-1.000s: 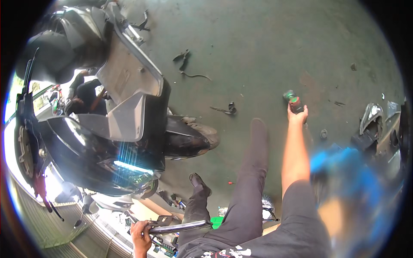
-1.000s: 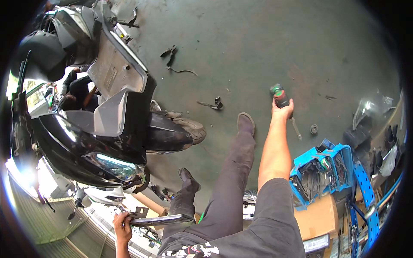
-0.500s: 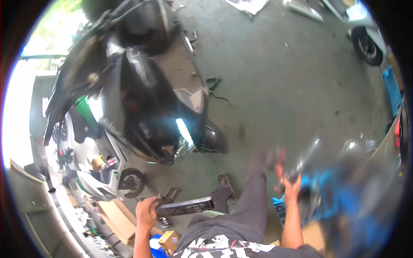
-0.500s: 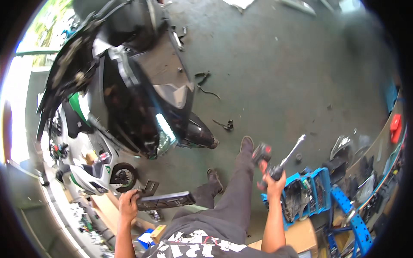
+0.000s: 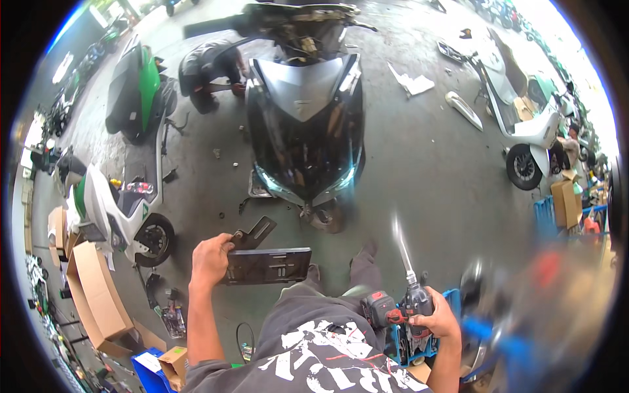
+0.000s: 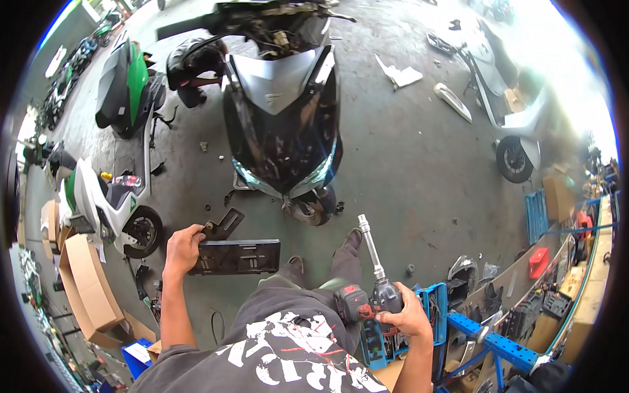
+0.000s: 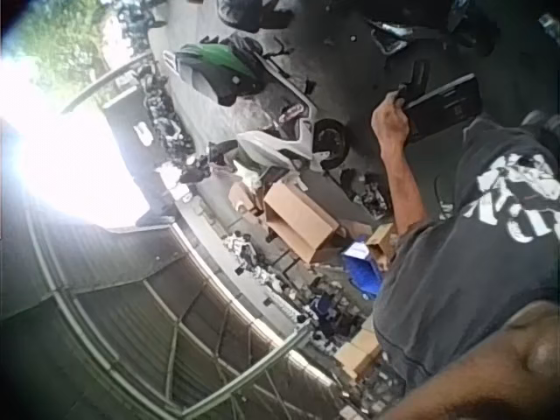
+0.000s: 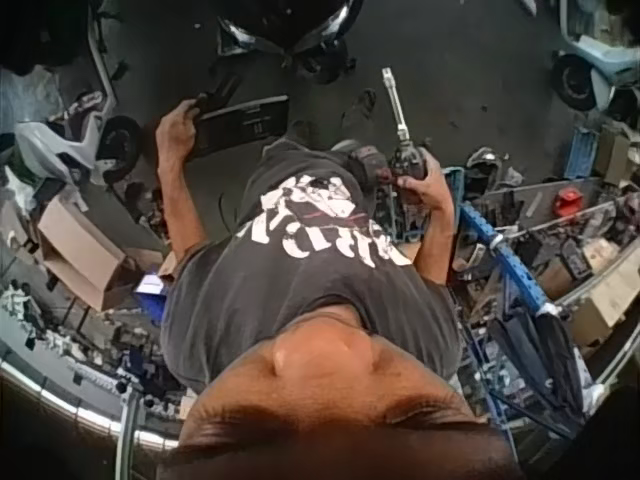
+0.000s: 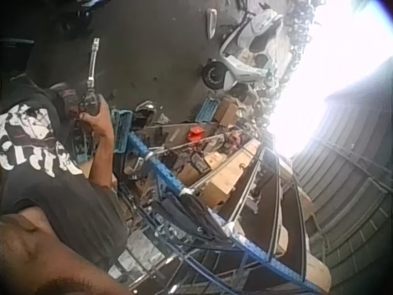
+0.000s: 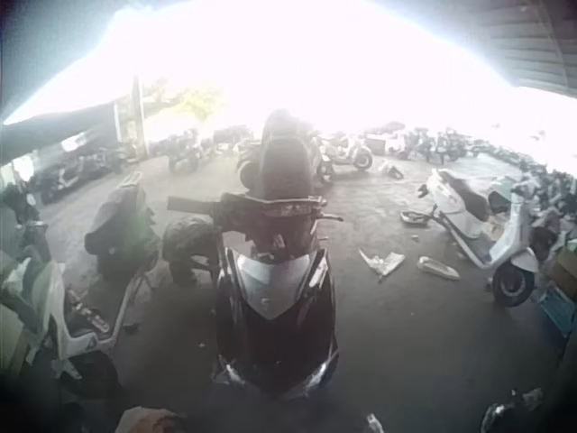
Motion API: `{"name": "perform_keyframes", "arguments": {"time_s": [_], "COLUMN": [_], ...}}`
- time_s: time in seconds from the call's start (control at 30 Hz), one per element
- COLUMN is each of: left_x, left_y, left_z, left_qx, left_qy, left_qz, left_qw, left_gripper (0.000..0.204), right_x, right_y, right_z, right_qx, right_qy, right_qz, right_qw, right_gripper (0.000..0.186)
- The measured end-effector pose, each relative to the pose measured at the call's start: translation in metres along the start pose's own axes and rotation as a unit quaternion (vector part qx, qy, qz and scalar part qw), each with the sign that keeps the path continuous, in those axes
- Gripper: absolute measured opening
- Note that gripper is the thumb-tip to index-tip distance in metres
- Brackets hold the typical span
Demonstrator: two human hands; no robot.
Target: The person attaches a plastic fairing and a license plate bracket to the front of a scooter. The person aligns the fairing by hand, fits the bracket, and then tightens a fastener using a power drill.
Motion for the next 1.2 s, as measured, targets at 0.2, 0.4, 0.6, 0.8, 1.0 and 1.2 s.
{"name": "perform_keyframes", "arguments": {"time_s": [0.2,0.4,0.6,0.8,1.0,1.2], "left_x": [0.020,0.013,-0.035,-0.085,-0.109,-0.100], "left_y": [-0.020,-0.030,-0.025,0.003,0.032,0.049], "left_z": [0.011,-0.019,-0.079,-0.139,-0.185,-0.219], "left_qx": [-0.010,0.027,0.053,0.084,0.095,0.080], "left_qy": [-0.003,0.011,0.058,0.104,0.157,0.193], "left_qz": [-0.045,-0.070,-0.090,-0.140,-0.150,-0.094], "left_qw": [0.999,0.997,0.993,0.981,0.972,0.973], "left_gripper": [0.015,0.019,0.032,0.031,0.030,0.033], "right_x": [0.006,-0.029,-0.056,0.056,0.116,0.164], "right_y": [0.047,0.086,0.087,0.073,0.070,0.097], "right_z": [-0.013,-0.038,-0.087,-0.078,-0.078,-0.092], "right_qx": [0.213,0.099,-0.076,-0.134,-0.096,-0.073], "right_qy": [-0.125,-0.135,-0.283,-0.340,-0.324,-0.306], "right_qz": [-0.389,-0.404,-0.005,0.018,0.147,0.192], "right_qw": [0.888,0.899,0.956,0.931,0.930,0.929], "right_gripper": [0.078,0.057,0.055,0.049,0.059,0.059]}}
Point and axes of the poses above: each hand's wrist, its own z-axis away from the middle knuckle, its own y-axis out of the palm, x = y × z, the point moved 3 cm from there along -z, towards the middle knuckle, and after that the axes turned 6 degrees about x, right-handed, at the moved point
